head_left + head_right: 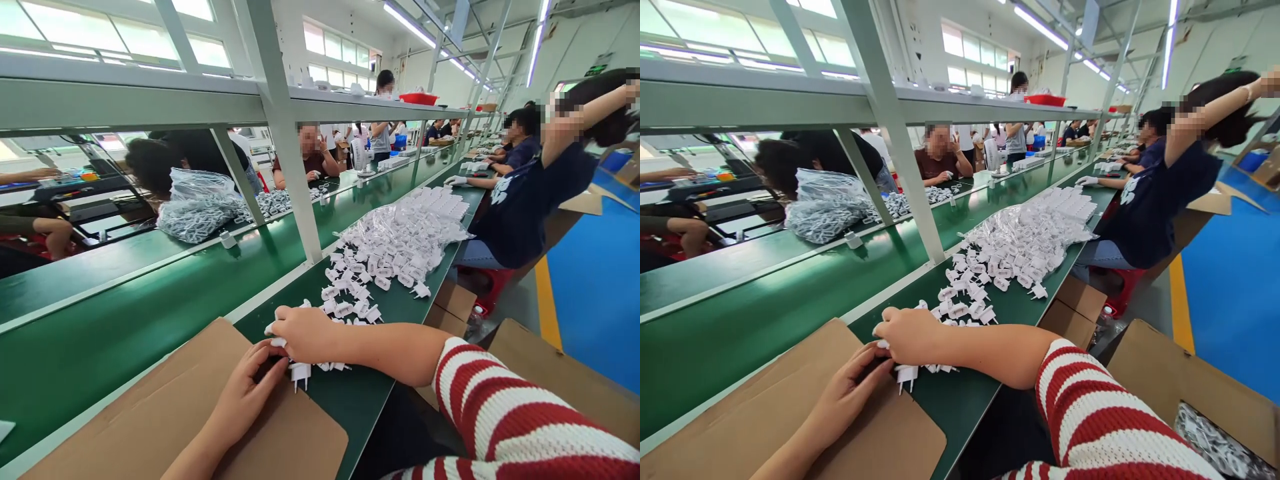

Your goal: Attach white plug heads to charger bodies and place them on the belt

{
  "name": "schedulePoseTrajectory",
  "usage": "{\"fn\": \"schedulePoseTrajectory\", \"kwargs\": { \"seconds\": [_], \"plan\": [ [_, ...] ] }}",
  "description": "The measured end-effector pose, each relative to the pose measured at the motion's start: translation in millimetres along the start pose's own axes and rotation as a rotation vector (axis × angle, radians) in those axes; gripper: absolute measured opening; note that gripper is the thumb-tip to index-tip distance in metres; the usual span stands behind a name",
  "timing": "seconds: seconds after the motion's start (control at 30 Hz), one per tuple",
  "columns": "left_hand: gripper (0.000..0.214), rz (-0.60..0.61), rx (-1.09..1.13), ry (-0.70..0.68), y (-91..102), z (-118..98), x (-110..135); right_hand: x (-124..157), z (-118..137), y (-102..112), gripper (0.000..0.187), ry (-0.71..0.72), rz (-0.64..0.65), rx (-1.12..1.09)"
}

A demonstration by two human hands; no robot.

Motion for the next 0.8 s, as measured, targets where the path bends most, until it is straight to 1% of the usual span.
{"fn": "schedulePoseTrajectory", "kwargs": {
  "seconds": [0.1,0.2,0.27,0.4,0.47,0.53,0.67,0.73,0.8],
  "plan": [
    [0.046,-0.031,0.113,0.074,5.7,6.5,0.8,0.8,2.6,3.0,0.022,0.048,-0.032,-0.031],
    [0.053,-0.119,0.202,0.143,10.3,14.8,2.7,1.8,6.2,2.2,0.02,0.091,-0.052,-0.068],
    [0.058,-0.183,0.228,0.165,12.2,20.1,4.0,1.3,8.2,0.0,0.02,0.113,-0.069,-0.074],
    [0.055,-0.215,0.154,0.153,13.4,23.6,5.1,-3.2,6.5,-5.1,0.018,0.103,-0.076,-0.095],
    [0.053,-0.262,0.09,0.163,16.3,22.1,5.5,-5.5,2.6,-5.7,0.018,0.081,-0.086,-0.143],
    [0.052,-0.321,0.037,0.192,19.7,19.7,6.3,-6.9,-2.2,-4.5,0.022,0.064,-0.093,-0.207],
    [0.05,-0.373,-0.004,0.244,21.6,16.0,8.4,-8.3,-9.0,0.9,0.033,0.07,-0.086,-0.361],
    [0.047,-0.411,-0.009,0.223,20.8,13.9,10.2,-8.9,-11.0,3.3,0.038,0.056,-0.107,-0.468],
    [0.041,-0.449,-0.006,0.154,19.0,9.6,12.3,-9.1,-12.4,3.6,0.04,0.017,-0.138,-0.592]
  ]
}}
Point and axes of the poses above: each hand's wrist, its own x-axis away from the middle knuckle, its own y-axis out of the back of the hand, z = x × y, the point moved 4 cm from there along -x, towards the middle knuckle, and after that the axes turned 2 degrees about z, right-handed, at the moved point
